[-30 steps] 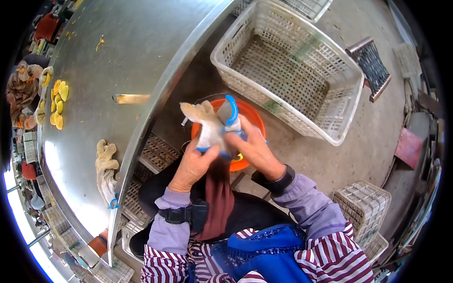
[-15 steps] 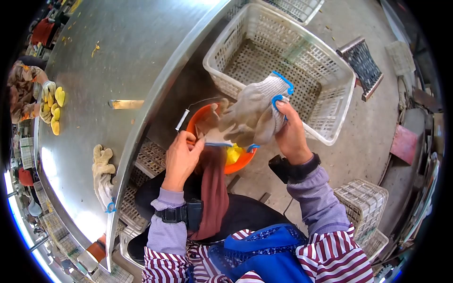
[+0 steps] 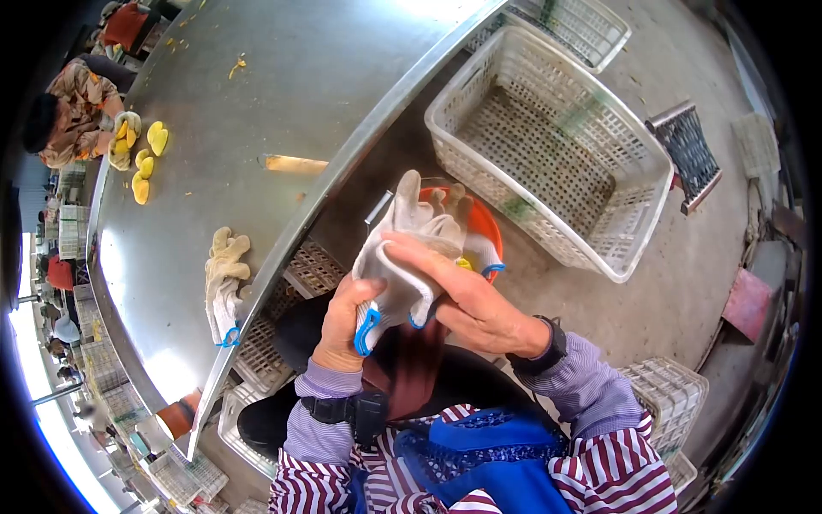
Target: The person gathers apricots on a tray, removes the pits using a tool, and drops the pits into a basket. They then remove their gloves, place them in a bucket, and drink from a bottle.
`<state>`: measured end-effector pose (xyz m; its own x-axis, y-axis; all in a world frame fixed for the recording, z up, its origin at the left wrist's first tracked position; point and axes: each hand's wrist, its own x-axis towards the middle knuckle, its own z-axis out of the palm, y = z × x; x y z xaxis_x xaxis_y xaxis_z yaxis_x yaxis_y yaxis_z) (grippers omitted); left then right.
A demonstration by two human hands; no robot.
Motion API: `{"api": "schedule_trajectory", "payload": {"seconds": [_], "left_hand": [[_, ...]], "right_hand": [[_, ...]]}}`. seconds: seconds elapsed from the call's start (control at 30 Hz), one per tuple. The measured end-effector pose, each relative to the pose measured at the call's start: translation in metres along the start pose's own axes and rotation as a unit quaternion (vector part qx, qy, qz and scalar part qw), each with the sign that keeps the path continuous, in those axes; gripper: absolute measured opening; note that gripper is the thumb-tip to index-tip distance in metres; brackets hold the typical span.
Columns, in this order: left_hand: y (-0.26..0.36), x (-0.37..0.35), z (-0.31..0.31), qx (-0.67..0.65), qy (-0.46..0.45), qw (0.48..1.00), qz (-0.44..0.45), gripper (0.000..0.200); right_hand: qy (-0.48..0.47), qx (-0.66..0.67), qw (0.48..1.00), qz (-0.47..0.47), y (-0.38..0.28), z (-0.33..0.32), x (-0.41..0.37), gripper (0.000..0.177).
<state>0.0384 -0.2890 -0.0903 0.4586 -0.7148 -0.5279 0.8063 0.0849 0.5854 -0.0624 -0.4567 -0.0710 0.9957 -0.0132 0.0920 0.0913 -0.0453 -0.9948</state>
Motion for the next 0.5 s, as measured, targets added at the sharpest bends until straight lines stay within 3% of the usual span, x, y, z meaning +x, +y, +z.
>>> {"api": "schedule_trajectory", "payload": {"seconds": [0.1,0.13,0.2,0.27,0.4,0.5], "left_hand": [[0.000,-0.015,-0.008,-0.039,0.073,0.996,0.016,0.059],[0.002,-0.024,-0.012,-0.056,0.090,0.993,0.041,0.059],[0.004,-0.039,-0.020,-0.080,0.125,0.986,0.072,0.060],[0.006,-0.052,-0.028,-0.095,0.161,0.979,0.086,0.063],[0.016,-0.067,-0.025,-0.161,0.067,0.975,0.135,0.069],[0.018,-0.071,-0.012,-0.095,0.066,0.982,0.150,0.066]], "right_hand": [[0.116,0.098,0.988,0.013,-0.003,-0.003,-0.007,0.064],[0.200,0.164,0.966,0.026,-0.013,-0.002,-0.003,0.053],[0.232,0.186,0.951,0.082,-0.016,-0.019,-0.010,0.041],[0.199,0.124,0.972,0.032,-0.015,-0.026,-0.005,0.035],[0.060,0.100,0.975,0.190,-0.031,-0.013,-0.002,0.037],[0.010,0.032,0.980,0.195,-0.025,0.018,0.006,0.031]]}}
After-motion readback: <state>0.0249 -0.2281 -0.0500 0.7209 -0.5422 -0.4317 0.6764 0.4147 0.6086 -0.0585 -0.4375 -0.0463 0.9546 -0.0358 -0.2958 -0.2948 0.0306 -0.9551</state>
